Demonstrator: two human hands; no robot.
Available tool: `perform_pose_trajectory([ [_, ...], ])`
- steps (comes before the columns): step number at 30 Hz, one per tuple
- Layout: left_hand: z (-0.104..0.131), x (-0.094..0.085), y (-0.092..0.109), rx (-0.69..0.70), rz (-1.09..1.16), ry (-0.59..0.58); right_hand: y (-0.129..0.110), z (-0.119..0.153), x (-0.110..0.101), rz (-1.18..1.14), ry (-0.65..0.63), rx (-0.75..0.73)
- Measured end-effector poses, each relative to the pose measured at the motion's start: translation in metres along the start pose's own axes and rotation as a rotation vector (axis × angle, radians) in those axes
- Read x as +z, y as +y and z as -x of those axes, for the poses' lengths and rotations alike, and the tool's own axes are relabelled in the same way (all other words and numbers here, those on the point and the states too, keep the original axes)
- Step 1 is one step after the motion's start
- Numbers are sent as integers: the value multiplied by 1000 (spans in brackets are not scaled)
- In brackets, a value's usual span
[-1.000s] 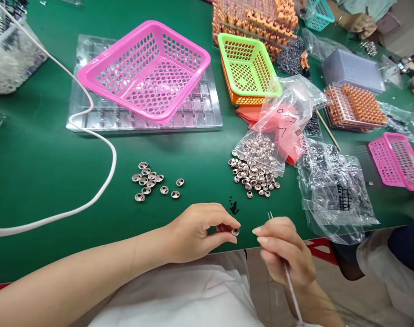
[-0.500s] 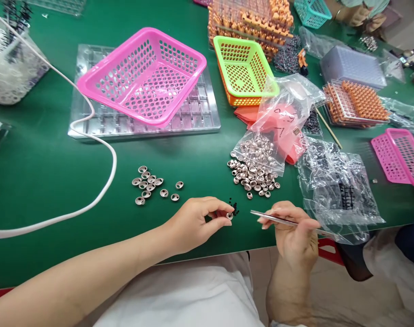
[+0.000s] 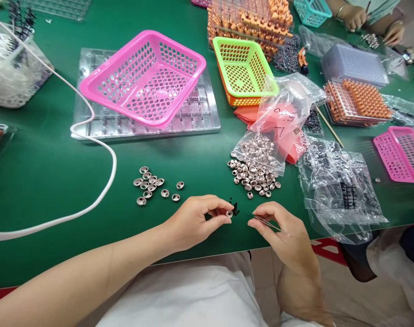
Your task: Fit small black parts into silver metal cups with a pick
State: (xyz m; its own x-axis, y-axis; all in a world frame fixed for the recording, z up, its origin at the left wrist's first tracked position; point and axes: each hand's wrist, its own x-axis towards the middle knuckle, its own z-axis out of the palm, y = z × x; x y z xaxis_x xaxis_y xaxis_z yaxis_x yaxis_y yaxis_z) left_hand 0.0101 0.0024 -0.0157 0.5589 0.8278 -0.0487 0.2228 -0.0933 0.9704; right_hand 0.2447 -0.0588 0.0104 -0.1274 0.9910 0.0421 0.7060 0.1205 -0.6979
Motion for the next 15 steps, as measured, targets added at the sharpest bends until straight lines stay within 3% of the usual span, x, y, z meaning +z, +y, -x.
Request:
perform_pose_trajectory([
  [4, 1, 0, 0, 3, 3, 0, 5, 3, 8, -73, 88, -53],
  [9, 1, 0, 0, 9, -2, -14, 10, 14, 13, -260, 217, 16],
  [12, 1, 1, -1, 24, -12, -21, 8, 18, 19, -457, 283, -65],
  [15, 1, 1, -1, 63, -16, -29, 3, 17, 25, -487, 283, -160],
])
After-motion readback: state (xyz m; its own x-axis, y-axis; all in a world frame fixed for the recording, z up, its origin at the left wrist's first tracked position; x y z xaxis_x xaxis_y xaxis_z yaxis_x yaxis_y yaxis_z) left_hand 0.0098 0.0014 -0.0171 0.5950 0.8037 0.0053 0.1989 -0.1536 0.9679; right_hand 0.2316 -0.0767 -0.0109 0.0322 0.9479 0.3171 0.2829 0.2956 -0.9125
